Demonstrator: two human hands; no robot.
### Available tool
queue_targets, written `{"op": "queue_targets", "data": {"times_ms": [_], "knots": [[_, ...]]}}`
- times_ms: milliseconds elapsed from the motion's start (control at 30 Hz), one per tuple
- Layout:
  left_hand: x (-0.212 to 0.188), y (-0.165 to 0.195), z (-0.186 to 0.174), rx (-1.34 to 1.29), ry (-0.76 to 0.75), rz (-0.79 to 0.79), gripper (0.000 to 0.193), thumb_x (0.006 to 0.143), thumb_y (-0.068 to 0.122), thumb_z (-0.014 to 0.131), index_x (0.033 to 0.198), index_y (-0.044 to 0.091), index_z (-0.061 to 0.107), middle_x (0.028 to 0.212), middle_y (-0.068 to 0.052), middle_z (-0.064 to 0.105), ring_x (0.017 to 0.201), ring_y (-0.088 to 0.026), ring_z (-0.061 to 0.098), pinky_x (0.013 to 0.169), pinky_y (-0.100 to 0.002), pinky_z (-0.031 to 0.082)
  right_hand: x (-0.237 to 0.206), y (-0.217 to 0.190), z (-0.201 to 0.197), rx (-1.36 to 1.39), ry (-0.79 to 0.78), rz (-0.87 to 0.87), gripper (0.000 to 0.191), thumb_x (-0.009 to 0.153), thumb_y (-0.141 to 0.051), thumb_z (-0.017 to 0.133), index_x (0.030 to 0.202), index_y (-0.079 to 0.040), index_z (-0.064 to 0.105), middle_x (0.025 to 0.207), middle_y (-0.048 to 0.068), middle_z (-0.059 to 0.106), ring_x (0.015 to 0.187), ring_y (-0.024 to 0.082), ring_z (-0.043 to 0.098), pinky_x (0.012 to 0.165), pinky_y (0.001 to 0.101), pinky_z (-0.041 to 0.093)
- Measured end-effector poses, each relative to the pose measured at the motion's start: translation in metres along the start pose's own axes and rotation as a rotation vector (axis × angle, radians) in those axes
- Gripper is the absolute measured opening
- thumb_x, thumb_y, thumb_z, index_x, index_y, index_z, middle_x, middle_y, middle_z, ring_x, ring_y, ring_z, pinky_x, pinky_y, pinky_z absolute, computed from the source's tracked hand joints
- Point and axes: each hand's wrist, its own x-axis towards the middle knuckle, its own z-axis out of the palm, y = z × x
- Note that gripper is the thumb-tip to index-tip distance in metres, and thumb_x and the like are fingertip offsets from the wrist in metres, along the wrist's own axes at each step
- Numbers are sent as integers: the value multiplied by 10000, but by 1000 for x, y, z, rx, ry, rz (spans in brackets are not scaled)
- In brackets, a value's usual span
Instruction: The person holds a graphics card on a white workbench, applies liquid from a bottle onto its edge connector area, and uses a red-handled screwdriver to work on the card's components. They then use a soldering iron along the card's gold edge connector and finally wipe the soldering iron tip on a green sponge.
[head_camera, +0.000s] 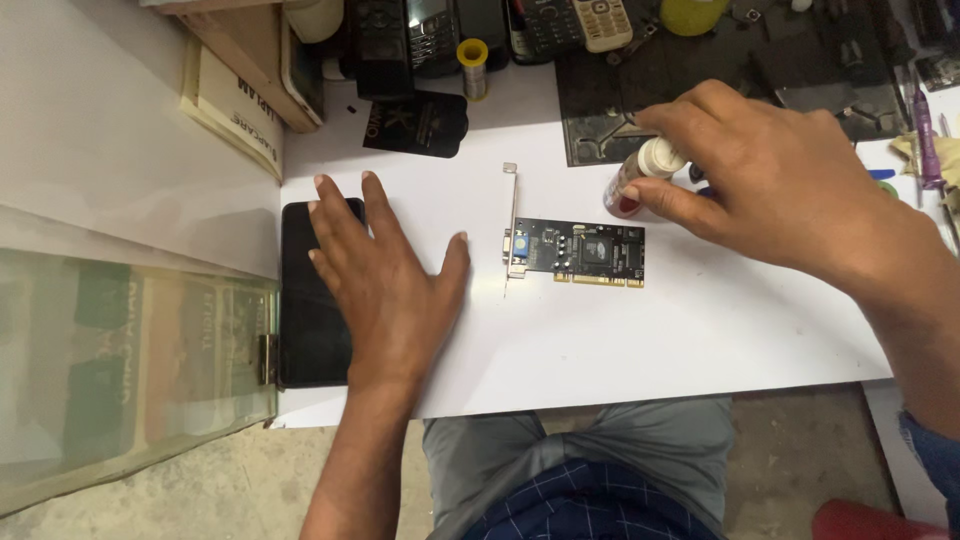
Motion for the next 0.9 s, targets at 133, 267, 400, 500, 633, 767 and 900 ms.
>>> {"op": "queue_targets", "data": {"times_ms": [133, 267, 400, 500, 633, 767, 900], "knots": [[-1, -1, -3, 77, 82, 32, 964, 915, 446, 746, 1575, -64, 262, 1631, -355, 76, 1521, -557, 73, 1146, -796, 181, 0, -1, -1, -28, 119, -45, 530, 925, -472, 712, 1281, -81, 690, 1057, 81, 692, 700, 231, 725, 493, 344, 558], [4, 9, -5, -134, -31, 30, 972, 886, 437, 748, 1577, -38, 256, 1627, -361, 61, 1491, -579, 106, 1117, -758, 288, 1, 0, -3, 3, 84, -13, 519, 945, -457, 713, 1286, -67, 687, 1065, 96, 685, 689, 234, 719, 479, 345, 551], [11, 20, -2, -31, 23, 99, 935, 906, 433, 758, 1560, -37, 283, 1612, -377, 89, 1498, -584, 120, 1092, -786, 264, -1, 2, -3, 17, 84, 0, 531, 947, -468, 715, 1283, -57, 688, 1072, 113, 678, 688, 246, 715, 483, 348, 553], [15, 21, -1, 10, 12, 84, 920, 904, 445, 759, 1538, -44, 305, 1593, -390, 103, 1482, -587, 115, 1067, -799, 231, -6, 4, -4, 16, 119, -5, 503, 945, -448, 710, 1273, -66, 698, 1063, 98, 679, 716, 235, 724, 509, 351, 560], [14, 28, 10, 20, 96, 237, 886, 905, 446, 769, 1498, -94, 392, 1568, -413, 222, 1491, -561, 189, 1126, -782, 217, -7, 5, -3, 20, 122, -18, 508, 948, -458, 704, 1263, -60, 698, 1072, 99, 671, 723, 236, 723, 523, 351, 567], [22, 52, 35, -138, 104, 429, 813, 873, 400, 795, 1425, -112, 490, 1484, -387, 436, 1471, -537, 312, 1177, -685, 276, -3, 1, 0, -20, 161, -29, 501, 933, -482, 710, 1221, -72, 721, 1019, 82, 669, 701, 227, 719, 526, 355, 566], [39, 81, 61, -340, 11, 499, 715, 827, 397, 832, 1335, -45, 591, 1292, -259, 666, 1397, -505, 462, 1171, -633, 329, 1, -1, 1, -33, 156, -8, 520, 935, -539, 724, 1137, -61, 754, 914, 75, 665, 650, 216, 703, 486, 350, 550]]}}
